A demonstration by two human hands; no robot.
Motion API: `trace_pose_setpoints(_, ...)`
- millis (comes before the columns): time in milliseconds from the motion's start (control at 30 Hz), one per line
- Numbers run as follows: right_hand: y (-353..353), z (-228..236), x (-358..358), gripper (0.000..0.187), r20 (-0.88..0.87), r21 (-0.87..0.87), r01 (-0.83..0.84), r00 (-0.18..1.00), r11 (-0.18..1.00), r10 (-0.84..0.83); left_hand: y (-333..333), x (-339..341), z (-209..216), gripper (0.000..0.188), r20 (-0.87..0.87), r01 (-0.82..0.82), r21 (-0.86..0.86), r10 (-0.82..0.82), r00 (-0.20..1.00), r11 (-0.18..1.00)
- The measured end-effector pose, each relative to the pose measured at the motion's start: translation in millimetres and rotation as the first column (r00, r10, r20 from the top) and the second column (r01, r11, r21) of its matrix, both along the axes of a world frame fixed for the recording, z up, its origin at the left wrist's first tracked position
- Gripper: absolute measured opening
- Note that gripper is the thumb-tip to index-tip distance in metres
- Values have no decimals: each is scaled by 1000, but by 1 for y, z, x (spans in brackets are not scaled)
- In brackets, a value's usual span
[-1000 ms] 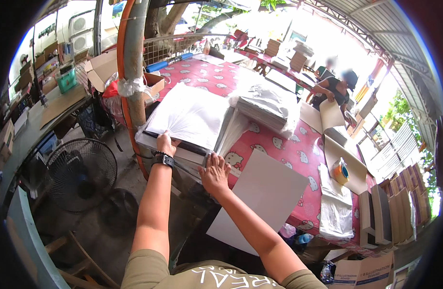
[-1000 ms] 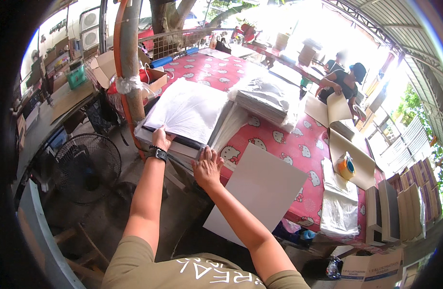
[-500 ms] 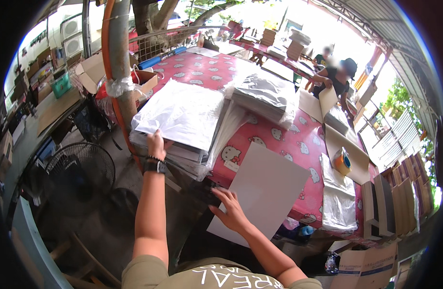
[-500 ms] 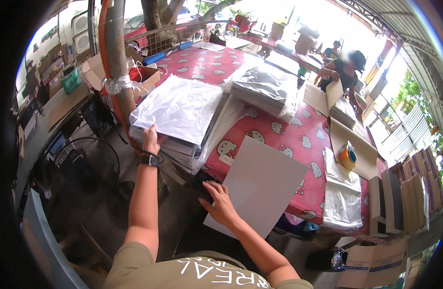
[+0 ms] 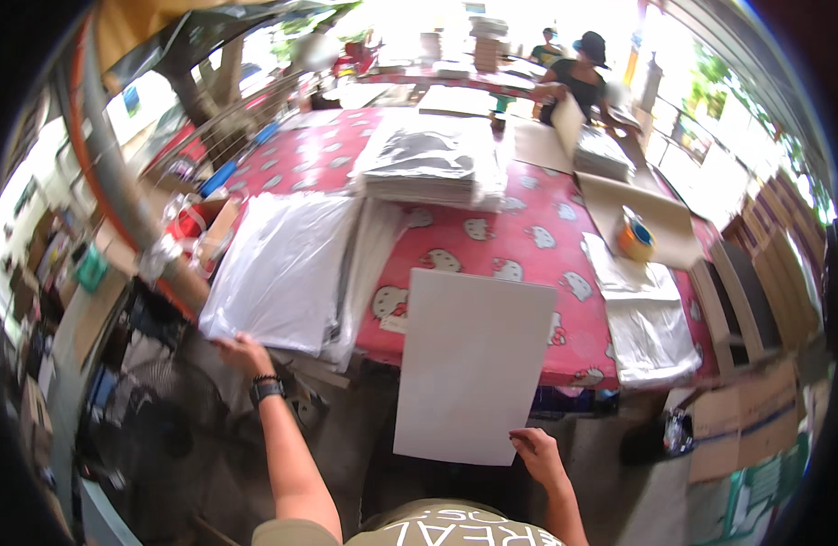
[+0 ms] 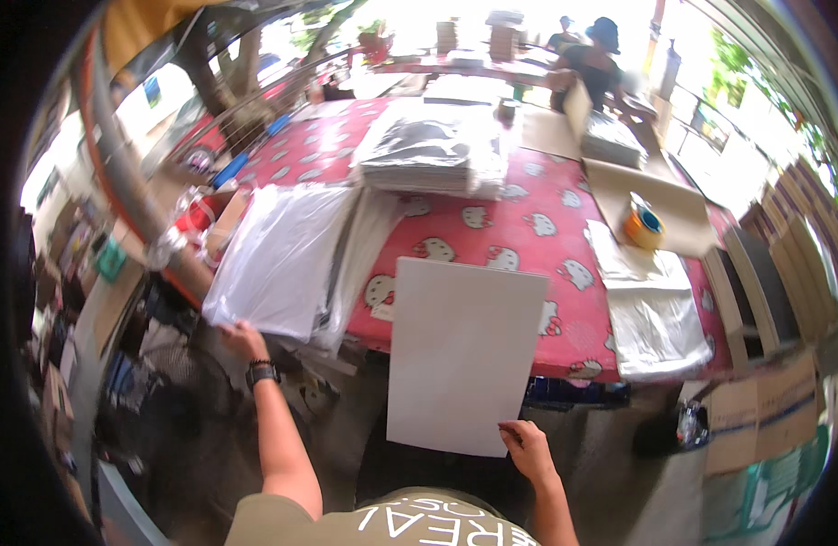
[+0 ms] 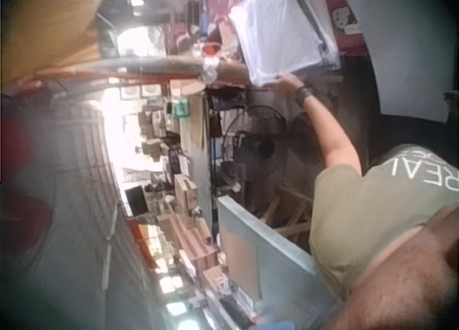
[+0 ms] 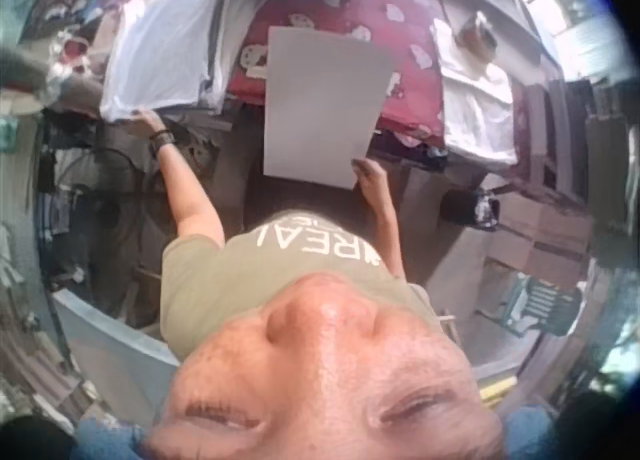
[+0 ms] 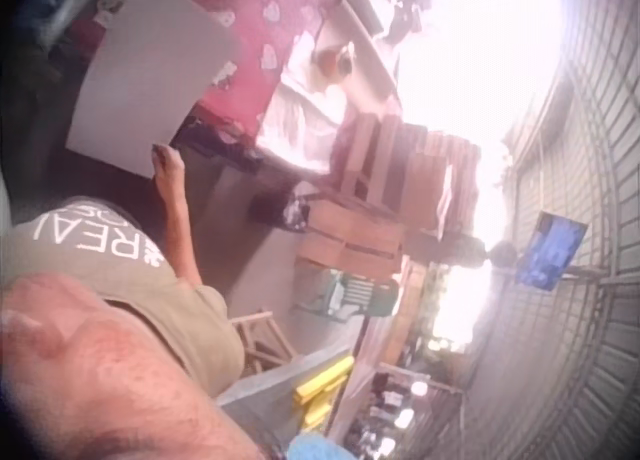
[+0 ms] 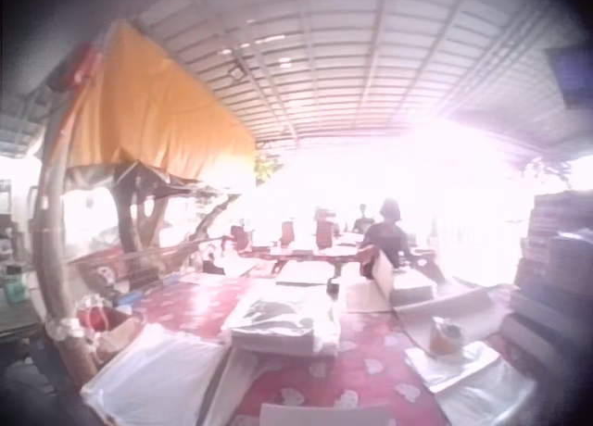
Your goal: The person slides black and white rectangular boards into clear plastic bags, folds the bag edges over, and places the packaged boards onto a stack.
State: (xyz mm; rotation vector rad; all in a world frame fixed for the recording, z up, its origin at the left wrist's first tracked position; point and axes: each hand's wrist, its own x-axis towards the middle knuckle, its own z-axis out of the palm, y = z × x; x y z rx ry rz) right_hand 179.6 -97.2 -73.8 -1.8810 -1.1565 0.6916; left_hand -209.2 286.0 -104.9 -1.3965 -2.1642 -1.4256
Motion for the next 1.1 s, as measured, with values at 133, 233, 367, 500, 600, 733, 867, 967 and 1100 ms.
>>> trace_pose_setpoints(133,11,8,-5,18,73,19,-240,969,971,238,8,-60,-37,42,-578,-251,265,362,732,931)
trace_pose_setpoints(233,5,-9,15,19,157,70,-264,955,962,251,-49,62,44,43,-249,166,363,-76,965,917)
trace_pose_setpoints(367,5,0,23,18,131,95,-198,974,976,185,-63,89,56,42,-506,369,142,-253,825,919)
trace_pose_setpoints(500,-1,19,50,13,175,263,-71,984,962,25,-50,95,52,32,-364,310,-207,-368,856,928)
trace_pose_setpoints(600,-5,32,84,10,228,413,125,945,902,-236,-54,91,55,32,-330,409,-153,-437,837,900)
trace_pose_setpoints(733,-7,46,131,11,128,543,428,809,723,-574,-41,71,39,29,-320,480,-74,-476,819,874)
trace_pose_setpoints(867,-18,36,180,13,426,555,456,564,696,-708,-56,94,53,25,-380,447,45,-399,835,893)
trace_pose_setpoints(967,-13,16,197,14,543,513,402,531,758,-650,-90,114,74,22,-517,478,132,-351,781,868)
trace_pose_setpoints(1100,-14,8,200,12,540,309,498,609,810,-581,-130,132,76,18,-372,625,-41,-593,715,780)
